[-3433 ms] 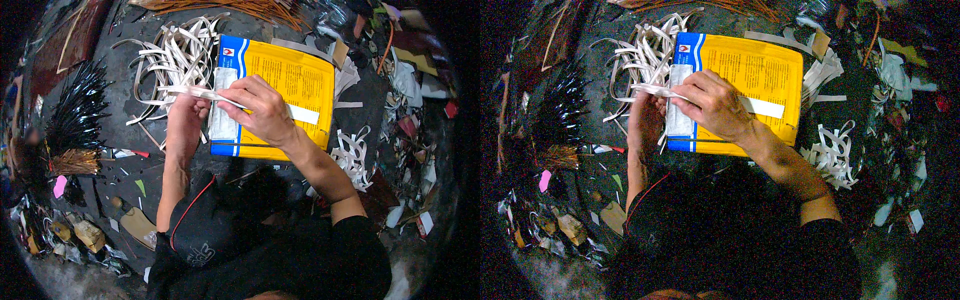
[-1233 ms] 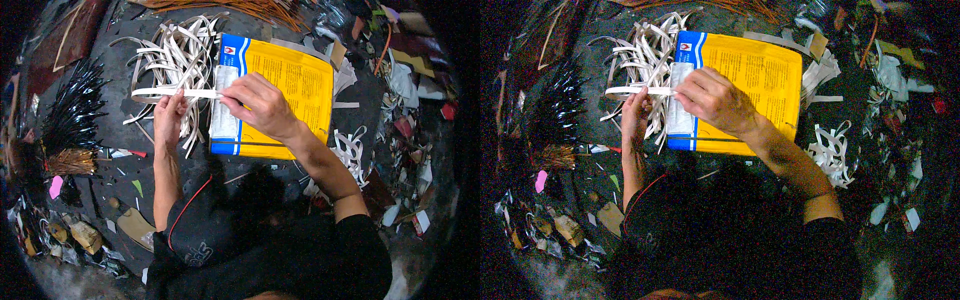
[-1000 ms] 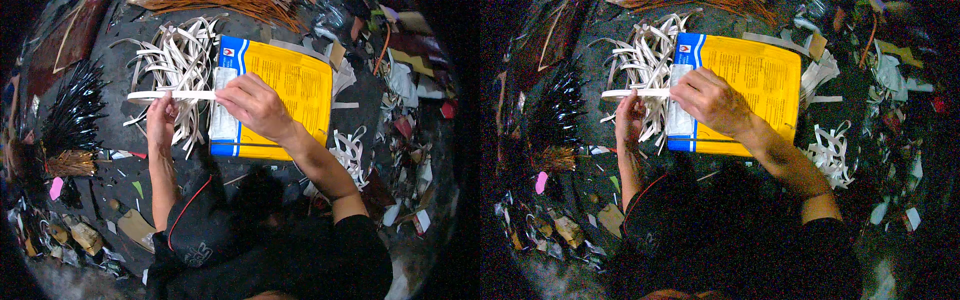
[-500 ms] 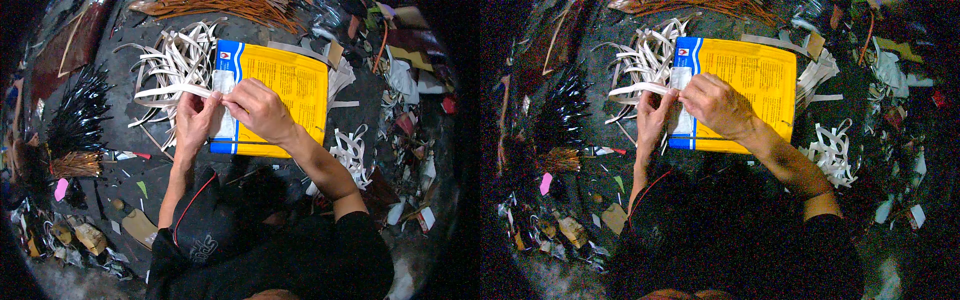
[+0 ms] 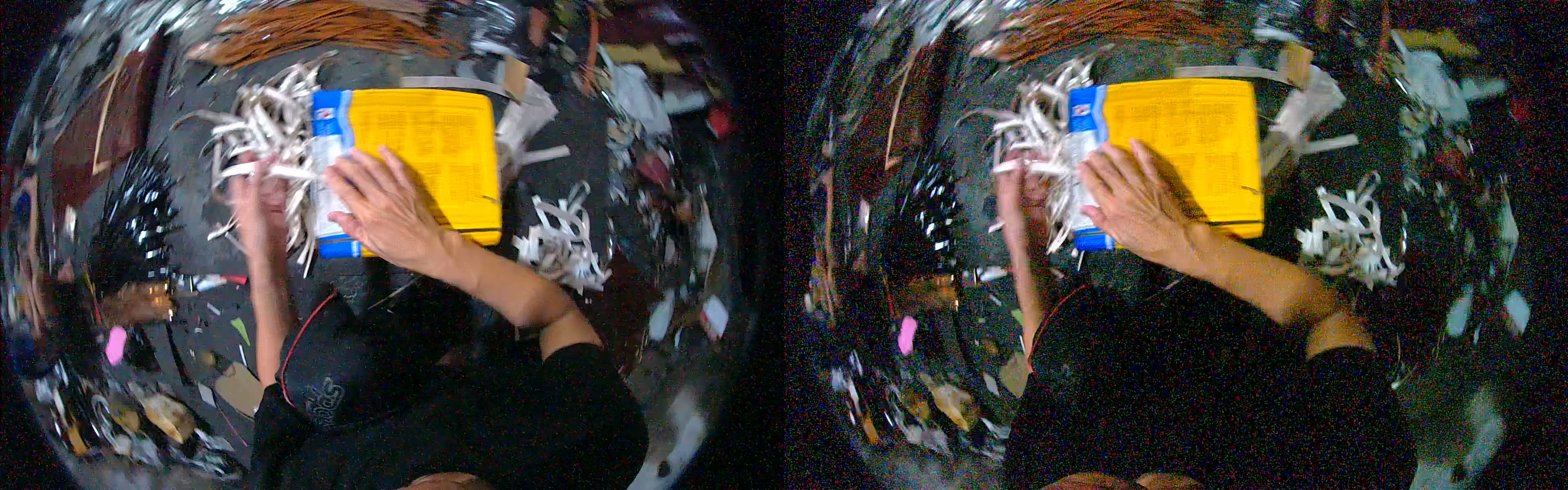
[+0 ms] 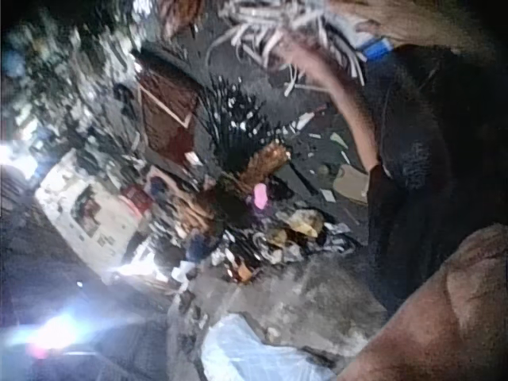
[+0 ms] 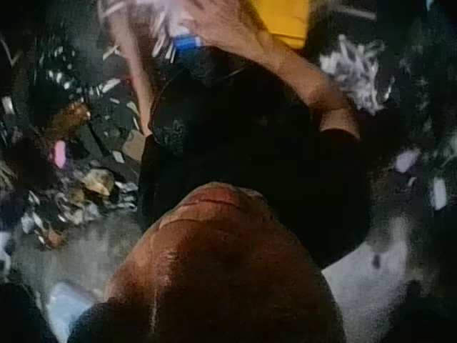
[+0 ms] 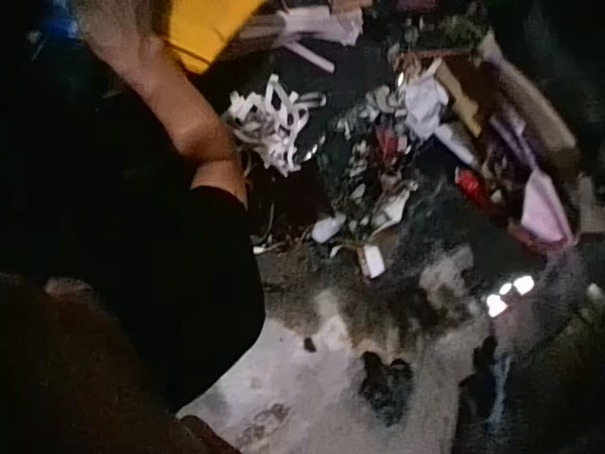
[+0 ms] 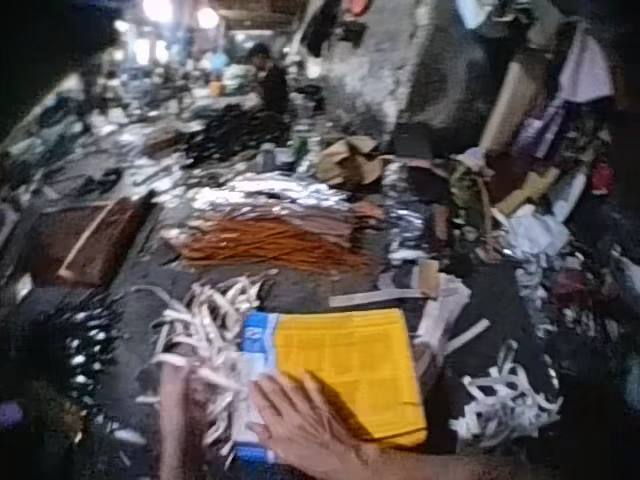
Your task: The person sits on the floor and repeatedly peels thin white strips from a larger roll or sheet, separating them by hand. The person places the peeled strips into a pile on the floor and continues the process throughout the clip.
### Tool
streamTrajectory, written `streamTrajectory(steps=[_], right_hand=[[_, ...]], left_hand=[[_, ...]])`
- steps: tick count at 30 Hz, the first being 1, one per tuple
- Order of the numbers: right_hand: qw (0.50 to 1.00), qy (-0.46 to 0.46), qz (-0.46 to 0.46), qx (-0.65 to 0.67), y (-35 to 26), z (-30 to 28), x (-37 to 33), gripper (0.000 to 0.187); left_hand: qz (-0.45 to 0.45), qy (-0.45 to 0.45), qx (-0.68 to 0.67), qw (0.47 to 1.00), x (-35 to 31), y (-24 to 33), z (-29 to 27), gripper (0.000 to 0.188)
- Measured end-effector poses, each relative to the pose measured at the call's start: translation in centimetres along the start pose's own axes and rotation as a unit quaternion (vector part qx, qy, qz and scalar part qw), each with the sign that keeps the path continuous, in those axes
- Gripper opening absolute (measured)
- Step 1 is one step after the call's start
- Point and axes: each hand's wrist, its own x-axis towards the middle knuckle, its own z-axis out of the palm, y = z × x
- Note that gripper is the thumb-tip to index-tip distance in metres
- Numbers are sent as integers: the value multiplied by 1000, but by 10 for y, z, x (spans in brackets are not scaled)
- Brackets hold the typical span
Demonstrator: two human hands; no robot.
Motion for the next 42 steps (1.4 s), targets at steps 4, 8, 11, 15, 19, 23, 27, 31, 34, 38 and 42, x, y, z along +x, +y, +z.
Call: streamTrajectory(steps=[4, 8, 11, 15, 19, 23, 27, 31, 34, 38, 42], right_hand=[[987, 65, -58, 132, 83, -37, -4, 46], [995, 91, 47, 7, 169, -154, -41, 38], [984, 54, 170, -22, 177, -221, -119, 32], [958, -49, 276, 63, 140, -230, -190, 34], [962, -86, 247, 79, 106, -220, -221, 46], [972, -43, 228, -28, 106, -212, -221, 50], [984, -29, 169, -47, 120, -201, -201, 51], [982, -44, 177, -44, 122, -195, -204, 49], [977, -36, 203, -58, 137, -176, -223, 47], [974, -39, 212, -72, 140, -191, -218, 47], [971, -40, 224, -77, 142, -191, -227, 48]], left_hand=[[163, -95, 391, 901, 26, 78, 29, 31], [115, -138, 372, 911, 1, 134, 73, 41], [88, -182, 530, 823, 4, 127, 58, 52], [70, -270, 564, 777, -12, 128, 130, 47], [80, -447, 458, 764, -32, 111, 256, 44], [141, -573, 414, 693, -84, 116, 375, 45], [245, -511, 318, 760, -90, 120, 378, 43], [220, -495, 318, 778, -65, 97, 346, 36], [204, -466, 266, 819, -44, 94, 333, 34], [291, -379, 286, 831, -52, 137, 318, 26], [343, -359, 292, 817, -47, 144, 305, 26]])
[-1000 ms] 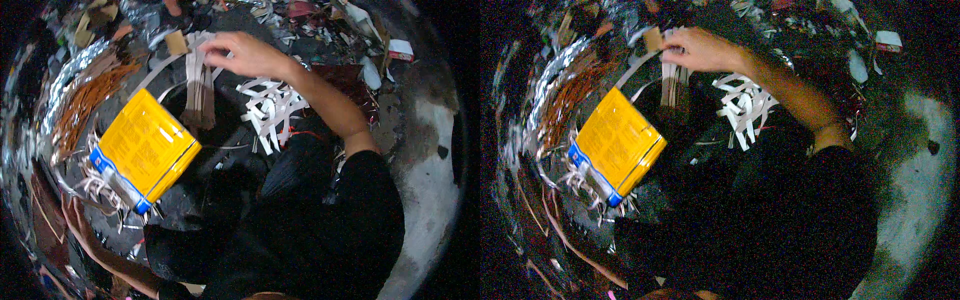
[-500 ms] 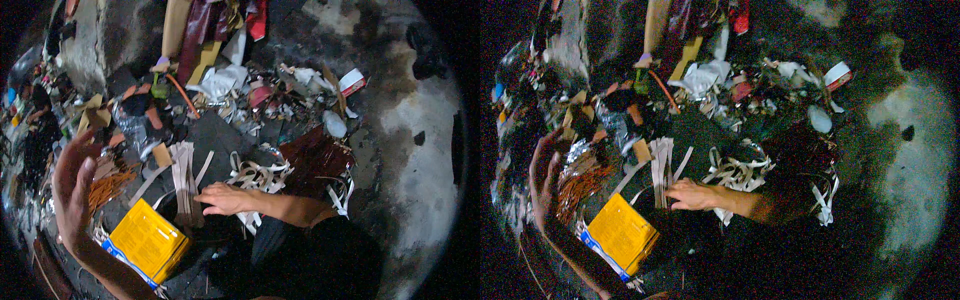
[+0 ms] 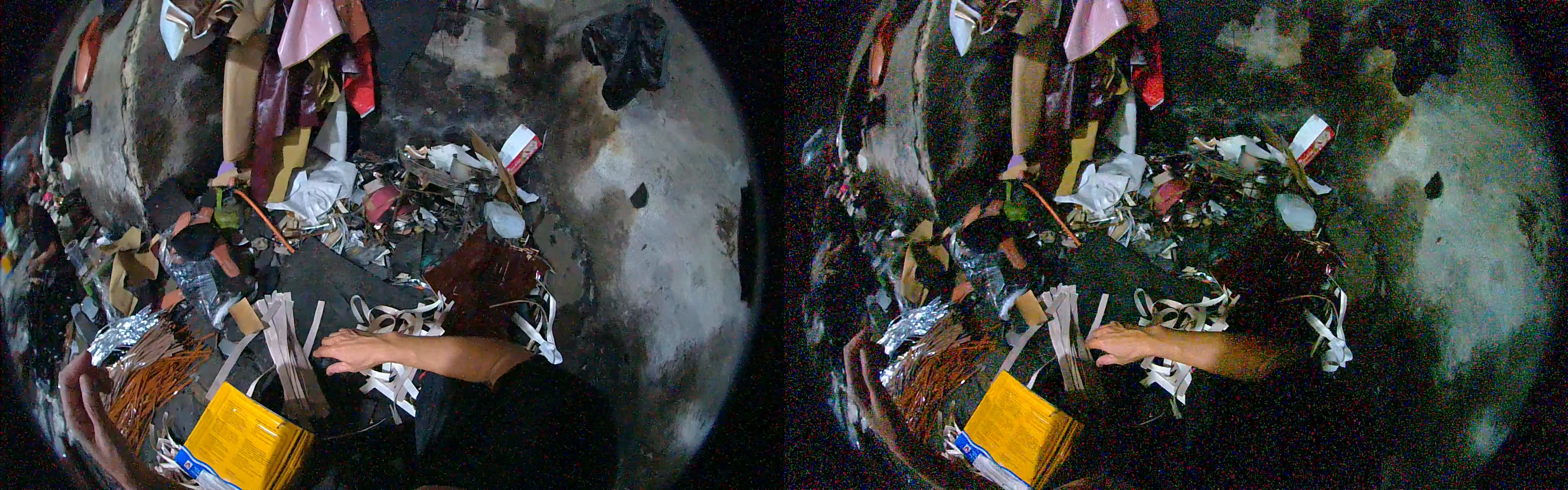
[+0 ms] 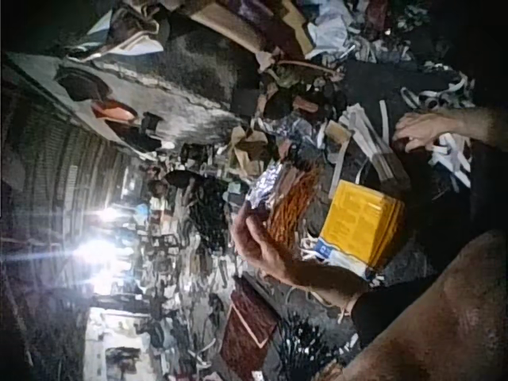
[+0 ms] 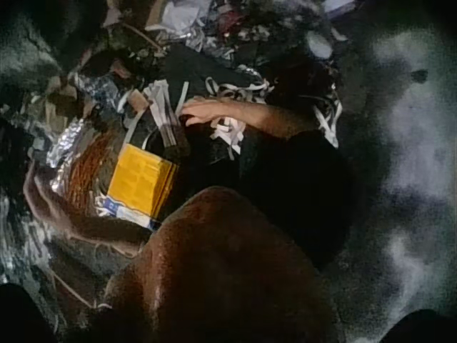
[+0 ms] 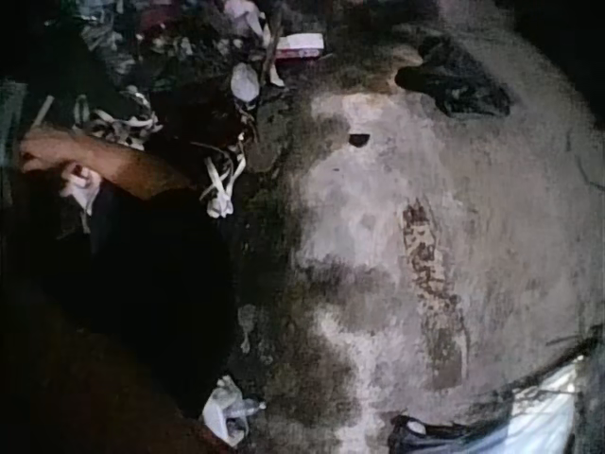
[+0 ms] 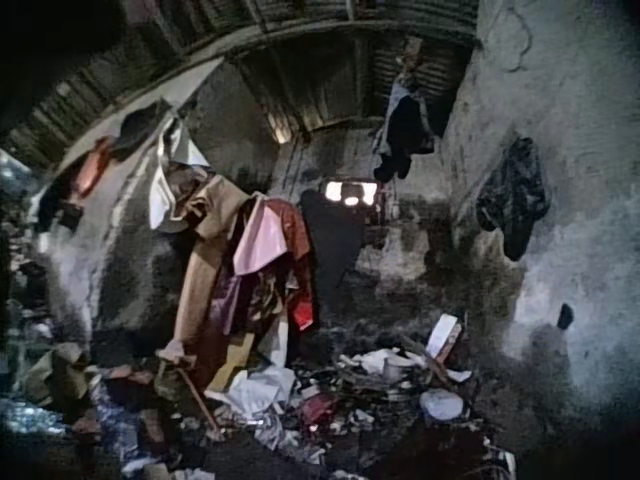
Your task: The person sits on the floor and repeatedly peels thin white strips from a larger roll or sheet, separating them by hand. The person places the peeled strips into a pile on the floor and continues the process throughout the clip.
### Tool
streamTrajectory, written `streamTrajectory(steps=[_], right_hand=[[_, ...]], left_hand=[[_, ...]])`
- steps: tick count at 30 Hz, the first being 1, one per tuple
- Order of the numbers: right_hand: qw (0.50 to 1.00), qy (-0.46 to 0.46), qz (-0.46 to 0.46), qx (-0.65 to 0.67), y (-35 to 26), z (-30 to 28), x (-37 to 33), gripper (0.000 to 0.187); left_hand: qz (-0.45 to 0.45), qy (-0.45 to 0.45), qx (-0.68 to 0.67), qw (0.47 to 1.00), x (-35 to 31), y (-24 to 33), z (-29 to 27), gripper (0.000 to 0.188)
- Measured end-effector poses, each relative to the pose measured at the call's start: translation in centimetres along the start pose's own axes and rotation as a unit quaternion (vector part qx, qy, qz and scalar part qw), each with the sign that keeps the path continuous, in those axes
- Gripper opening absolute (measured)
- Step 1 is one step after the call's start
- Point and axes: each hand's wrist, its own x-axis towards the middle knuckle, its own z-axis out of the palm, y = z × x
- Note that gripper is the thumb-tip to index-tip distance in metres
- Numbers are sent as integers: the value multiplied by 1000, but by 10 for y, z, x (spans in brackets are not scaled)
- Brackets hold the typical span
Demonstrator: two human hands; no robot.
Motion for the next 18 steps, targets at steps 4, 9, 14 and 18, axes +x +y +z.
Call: streamTrajectory(steps=[4, 9, 14, 18], right_hand=[[1000, -26, 14, 5, -2, -1, 3, 46], [998, -54, 30, 8, -4, -4, 8, 45], [999, -42, 30, 12, -7, -9, 7, 44], [999, -33, 24, 28, -4, -9, 1, 45]], left_hand=[[-3, -18, 34, 999, 5, -11, -13, 25], [-25, -18, 2, 1000, 5, -16, -8, 24], [-16, -48, 1, 999, 8, -16, -6, 23], [-26, -32, -27, 999, 3, -7, 7, 24]])
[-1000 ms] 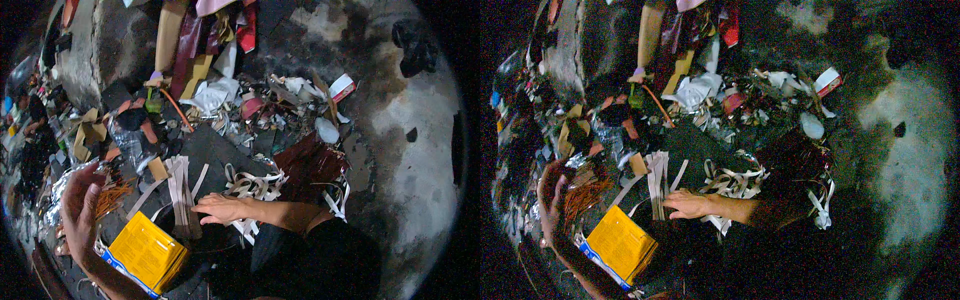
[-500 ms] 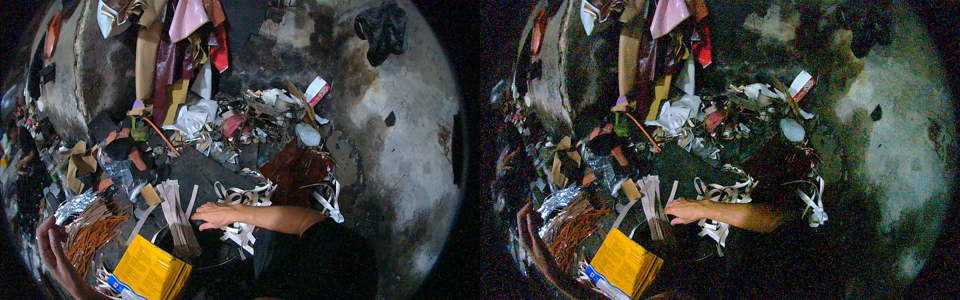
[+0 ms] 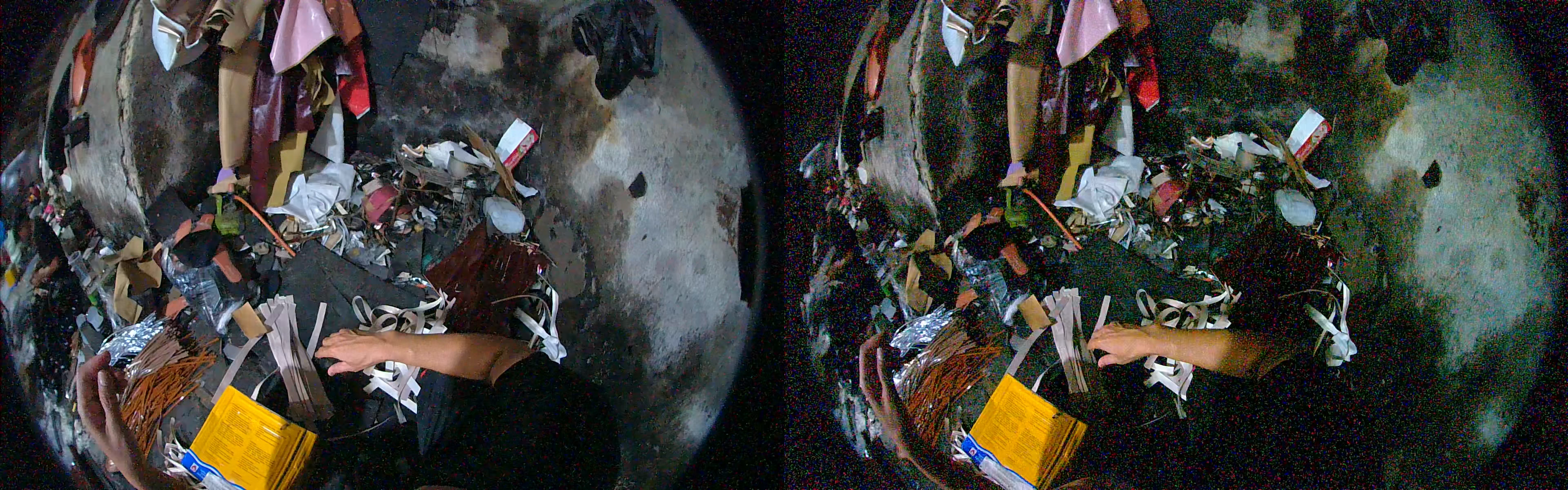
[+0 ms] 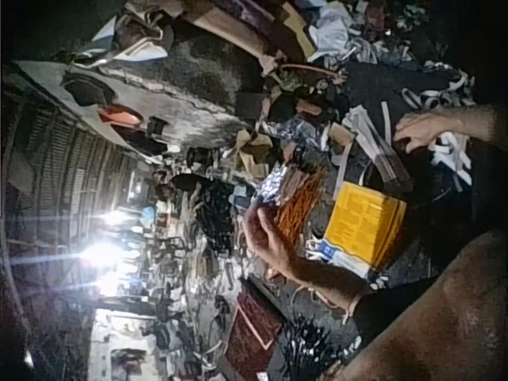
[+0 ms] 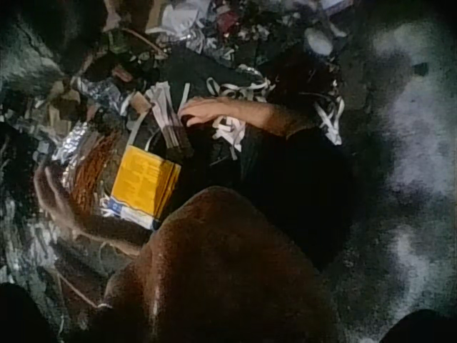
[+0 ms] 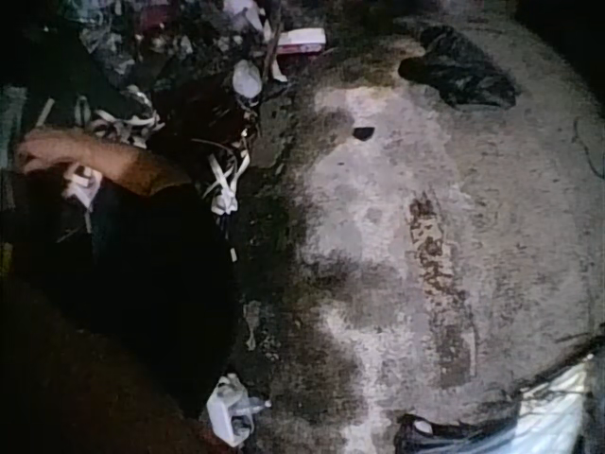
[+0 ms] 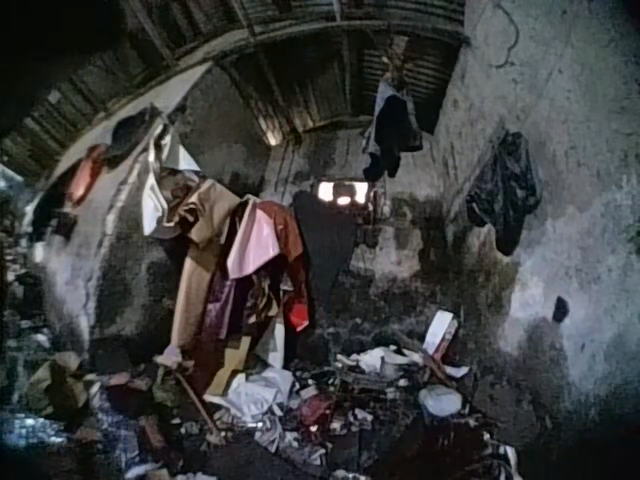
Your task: The person sits on the floor and repeatedly peels thin white strips from a larger roll or sheet, separating them by hand. The person places the peeled strips into a pile on the floor and continues the process throughout the clip.
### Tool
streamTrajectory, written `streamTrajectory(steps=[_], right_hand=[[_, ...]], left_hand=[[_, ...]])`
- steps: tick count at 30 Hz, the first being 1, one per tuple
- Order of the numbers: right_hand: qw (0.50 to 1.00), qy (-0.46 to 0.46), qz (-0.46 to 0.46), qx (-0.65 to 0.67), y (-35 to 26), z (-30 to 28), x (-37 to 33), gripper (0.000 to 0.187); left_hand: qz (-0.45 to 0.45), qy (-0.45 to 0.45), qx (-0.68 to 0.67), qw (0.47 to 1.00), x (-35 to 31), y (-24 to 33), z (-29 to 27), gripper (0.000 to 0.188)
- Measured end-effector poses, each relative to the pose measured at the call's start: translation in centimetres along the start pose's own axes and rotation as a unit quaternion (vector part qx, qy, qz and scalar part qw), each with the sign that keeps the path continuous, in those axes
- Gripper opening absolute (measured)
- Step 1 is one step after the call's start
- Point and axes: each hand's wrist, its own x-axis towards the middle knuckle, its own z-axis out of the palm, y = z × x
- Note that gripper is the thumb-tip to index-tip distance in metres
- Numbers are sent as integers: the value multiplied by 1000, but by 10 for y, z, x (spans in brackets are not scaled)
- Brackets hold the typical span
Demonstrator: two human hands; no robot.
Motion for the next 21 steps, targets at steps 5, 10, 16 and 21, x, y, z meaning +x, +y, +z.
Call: streamTrajectory(steps=[5, 10, 16, 21], right_hand=[[1000, 6, 2, -8, 2, 2, -3, 46], [1000, 6, -1, -8, 2, 2, -2, 48], [1000, -10, 5, -8, 2, 2, 0, 49], [1000, 0, -2, -12, 5, 9, -4, 50]], left_hand=[[-10, -33, 19, 999, 1, 0, -3, 23], [-8, -33, 10, 999, 1, -3, -3, 22], [31, -24, 45, 998, -1, -1, -3, 23], [9, -52, 5, 999, -2, 2, -3, 25]])
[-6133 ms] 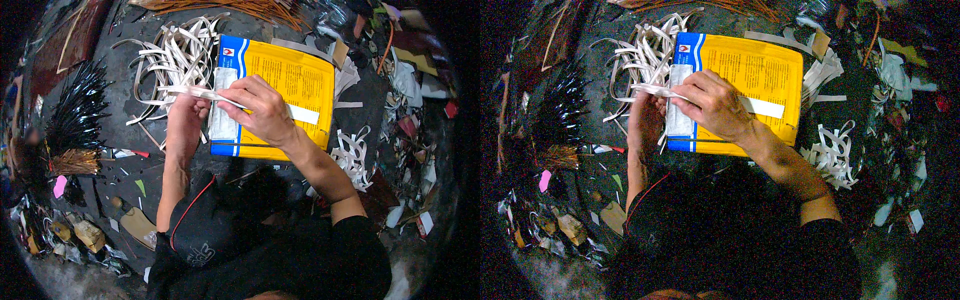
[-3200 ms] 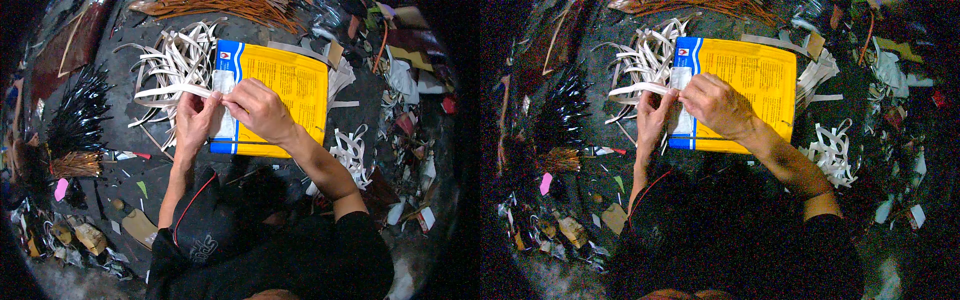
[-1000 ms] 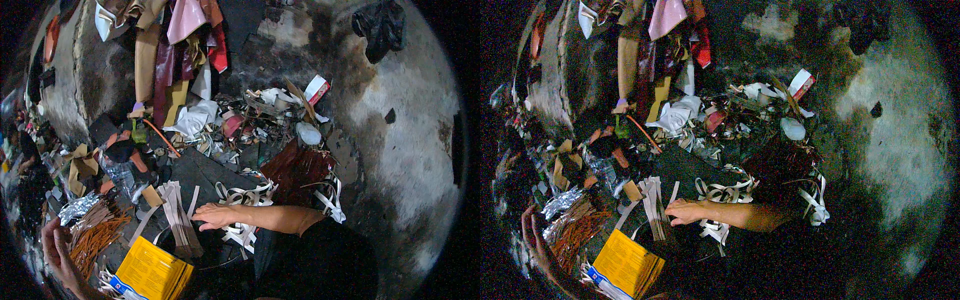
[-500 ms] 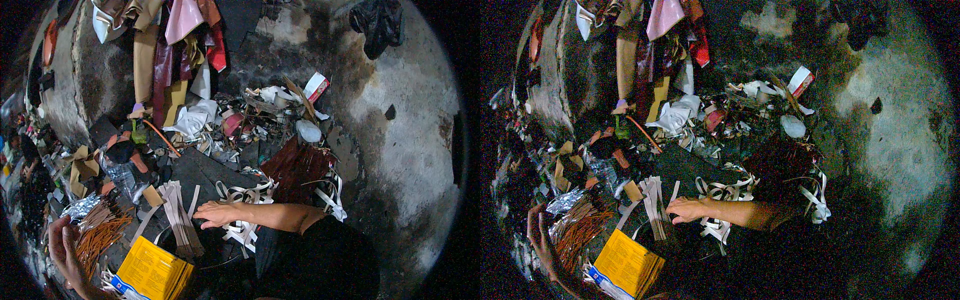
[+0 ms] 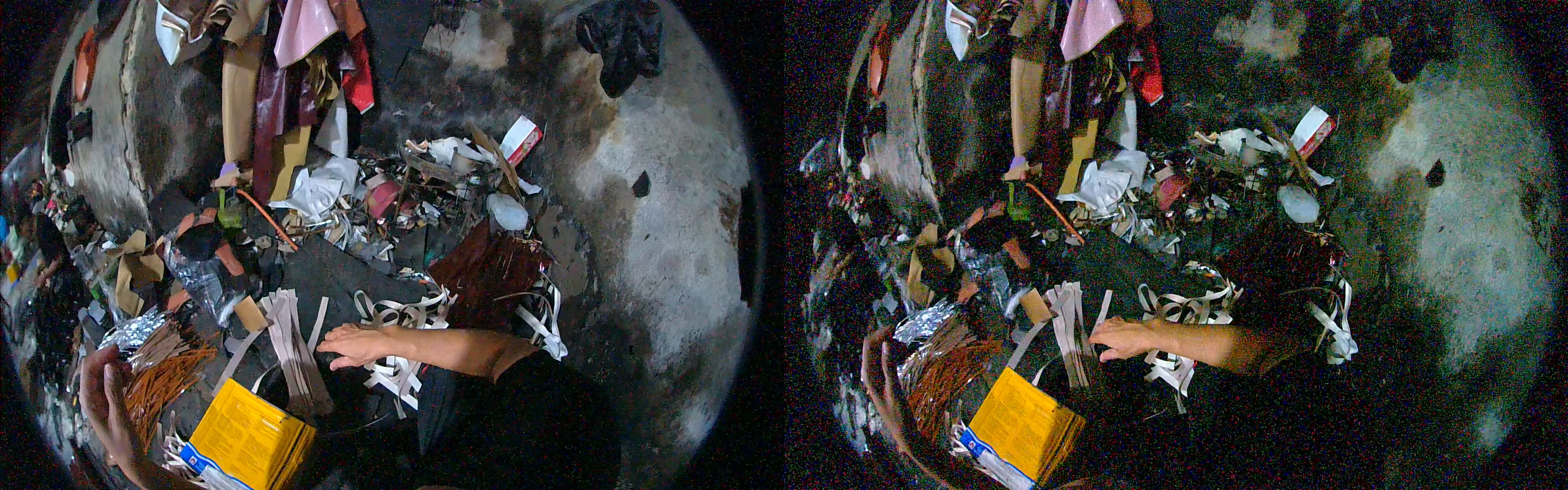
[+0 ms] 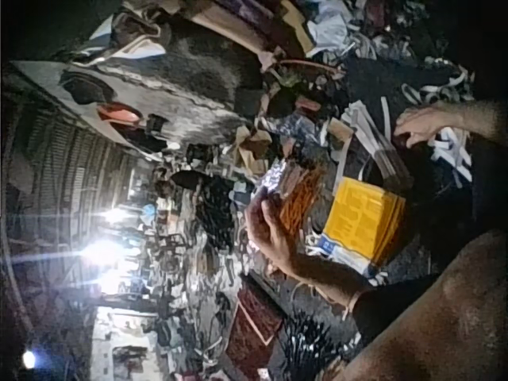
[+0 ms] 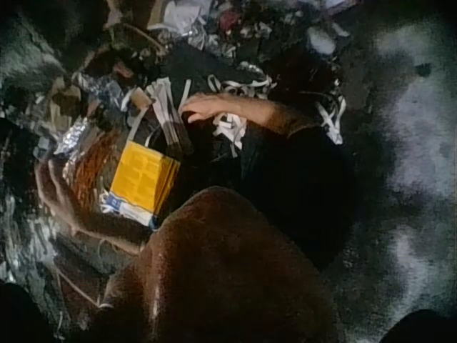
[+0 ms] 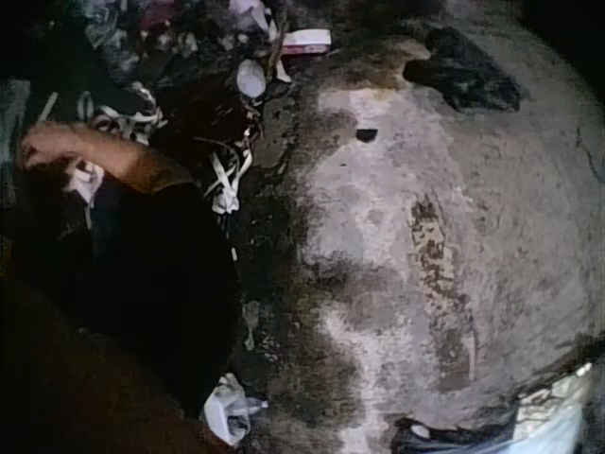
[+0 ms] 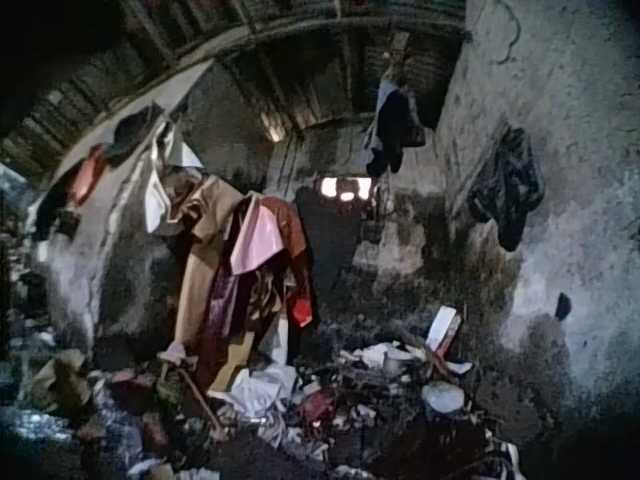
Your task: The person sits on the floor and repeatedly peels thin white strips from a larger roll or sheet, separating them by hand. The person places the peeled strips into a pile on the floor and continues the process throughout the clip.
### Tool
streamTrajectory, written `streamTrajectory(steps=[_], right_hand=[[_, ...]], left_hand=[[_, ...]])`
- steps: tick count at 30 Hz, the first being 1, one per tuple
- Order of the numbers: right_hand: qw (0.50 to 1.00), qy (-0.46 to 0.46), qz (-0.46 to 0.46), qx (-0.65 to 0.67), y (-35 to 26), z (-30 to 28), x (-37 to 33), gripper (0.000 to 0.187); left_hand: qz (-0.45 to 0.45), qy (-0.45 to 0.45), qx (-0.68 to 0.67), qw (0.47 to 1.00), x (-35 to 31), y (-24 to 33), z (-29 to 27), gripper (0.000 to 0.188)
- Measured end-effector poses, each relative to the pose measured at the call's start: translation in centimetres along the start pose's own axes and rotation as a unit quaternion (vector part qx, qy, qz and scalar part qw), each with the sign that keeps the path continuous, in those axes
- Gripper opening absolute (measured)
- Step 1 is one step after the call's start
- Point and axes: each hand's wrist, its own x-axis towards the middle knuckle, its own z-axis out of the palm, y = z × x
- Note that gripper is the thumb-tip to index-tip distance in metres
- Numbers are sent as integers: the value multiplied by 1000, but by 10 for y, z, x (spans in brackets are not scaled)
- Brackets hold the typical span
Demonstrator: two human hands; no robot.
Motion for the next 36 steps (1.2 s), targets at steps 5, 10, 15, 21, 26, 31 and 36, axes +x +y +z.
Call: streamTrajectory(steps=[5, 10, 15, 21, 26, 31, 36], right_hand=[[999, -31, -8, 14, -6, -8, 5, 50], [985, -28, 23, 167, 27, -22, 13, 43], [990, -80, 74, 91, 95, -21, 21, 34], [986, -71, 118, 98, 173, 111, -32, 28], [982, -77, 163, -47, 174, 195, -82, 33], [975, 44, 219, -6, 188, 197, -91, 25], [861, -193, 250, 399, 92, 75, 13, 28]], left_hand=[[-12, 0, 26, 1000, 1, 6, -3, 26], [21, -16, 199, 980, 11, 5, -18, 36], [-49, -113, 246, 961, -13, -32, -21, 35], [-217, -130, 146, 957, -125, -58, -29, 25], [-346, -41, 67, 935, -189, -70, -7, 23], [-347, -72, 15, 935, -191, -93, 8, 20], [-404, -175, 26, 898, -172, -83, 42, 23]])
